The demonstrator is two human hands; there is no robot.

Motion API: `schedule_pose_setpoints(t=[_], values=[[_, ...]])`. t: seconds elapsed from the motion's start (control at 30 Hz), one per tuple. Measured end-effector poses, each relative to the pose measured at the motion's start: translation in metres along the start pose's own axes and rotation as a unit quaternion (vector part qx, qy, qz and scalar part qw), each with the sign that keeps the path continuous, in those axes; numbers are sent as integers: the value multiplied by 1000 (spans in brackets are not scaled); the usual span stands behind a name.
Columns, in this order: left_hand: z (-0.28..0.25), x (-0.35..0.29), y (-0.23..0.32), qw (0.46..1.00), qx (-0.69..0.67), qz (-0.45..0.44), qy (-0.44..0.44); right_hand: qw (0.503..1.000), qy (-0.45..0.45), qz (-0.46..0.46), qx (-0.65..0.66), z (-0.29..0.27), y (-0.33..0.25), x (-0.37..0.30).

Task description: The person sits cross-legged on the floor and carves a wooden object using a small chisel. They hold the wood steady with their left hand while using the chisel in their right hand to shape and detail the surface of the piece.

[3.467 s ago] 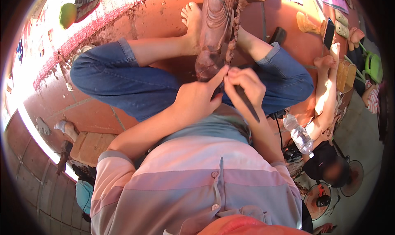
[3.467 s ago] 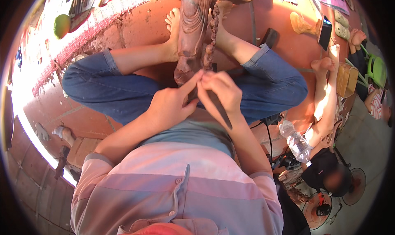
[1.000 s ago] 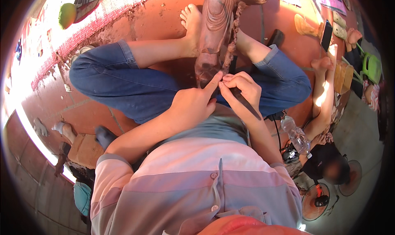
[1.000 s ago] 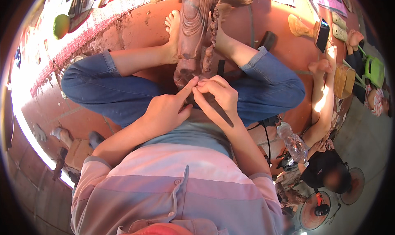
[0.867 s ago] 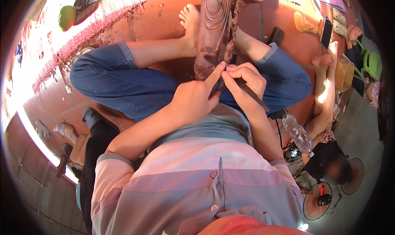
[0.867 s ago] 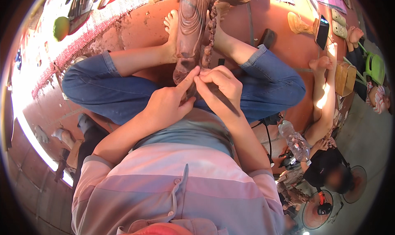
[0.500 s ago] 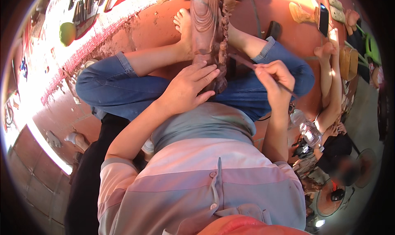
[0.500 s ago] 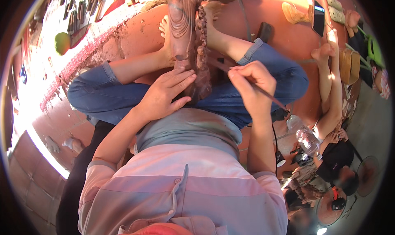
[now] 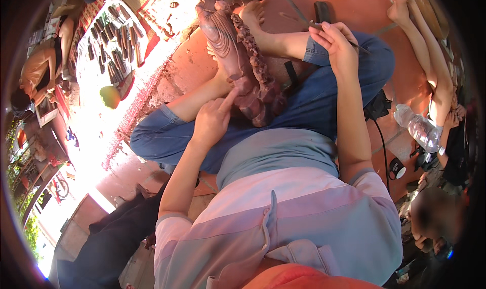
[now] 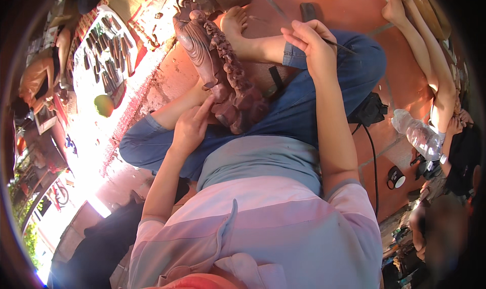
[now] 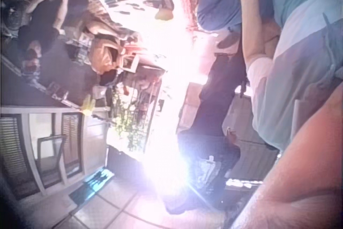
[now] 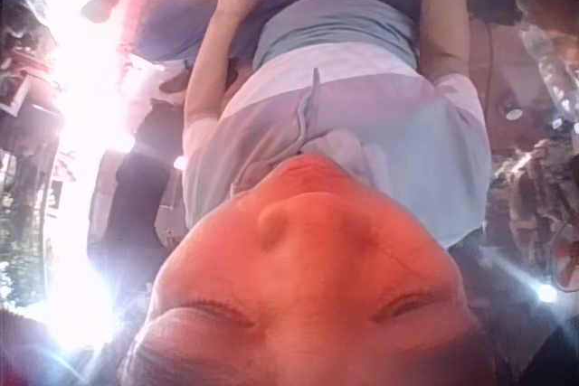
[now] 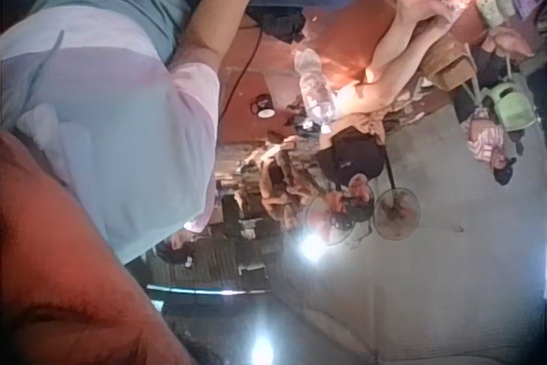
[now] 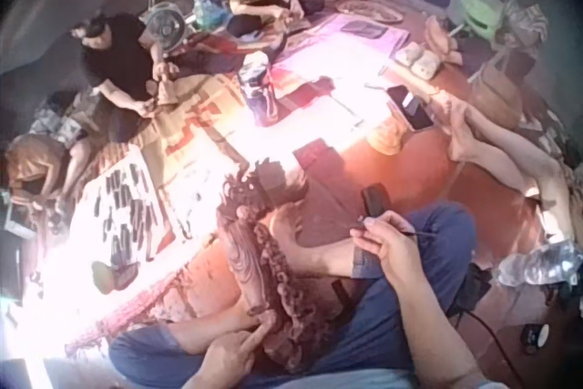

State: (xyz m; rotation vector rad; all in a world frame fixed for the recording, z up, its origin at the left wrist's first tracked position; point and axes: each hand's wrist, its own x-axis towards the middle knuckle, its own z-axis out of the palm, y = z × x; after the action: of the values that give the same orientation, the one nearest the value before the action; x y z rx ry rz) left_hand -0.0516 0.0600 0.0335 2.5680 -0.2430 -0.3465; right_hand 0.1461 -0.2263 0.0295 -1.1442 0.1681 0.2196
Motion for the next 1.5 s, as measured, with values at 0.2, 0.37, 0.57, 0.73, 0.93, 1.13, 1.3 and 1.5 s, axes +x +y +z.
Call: schedule_pose_setpoints(t=[0.2, 0.37, 0.57, 0.73, 0.93, 1.13, 1.3, 1.5], values=[[7, 34, 3, 995, 91, -5, -39, 991, -12, 32, 130, -22, 28, 16], [23, 9, -15, 998, 63, 5, -24, 985, -38, 20, 168, -24, 33, 15], [3, -30, -35, 988, 87, -3, -125, 986, -43, 15, 160, -21, 32, 15], [-7, -18, 0, 996, -30, -86, 17, 990, -26, 24, 140, -22, 34, 13], [13, 10, 60, 996, -20, 16, 81, 992, -18, 34, 119, -11, 31, 9], [35, 10, 65, 989, -34, -59, 132, 995, -29, 25, 96, -12, 33, 6], [37, -6, 57, 934, -251, -243, 81, 996, -36, 33, 73, -15, 35, 9], [49, -13, 33, 858, -430, -280, 19, 997, -37, 37, 51, -13, 34, 7]])
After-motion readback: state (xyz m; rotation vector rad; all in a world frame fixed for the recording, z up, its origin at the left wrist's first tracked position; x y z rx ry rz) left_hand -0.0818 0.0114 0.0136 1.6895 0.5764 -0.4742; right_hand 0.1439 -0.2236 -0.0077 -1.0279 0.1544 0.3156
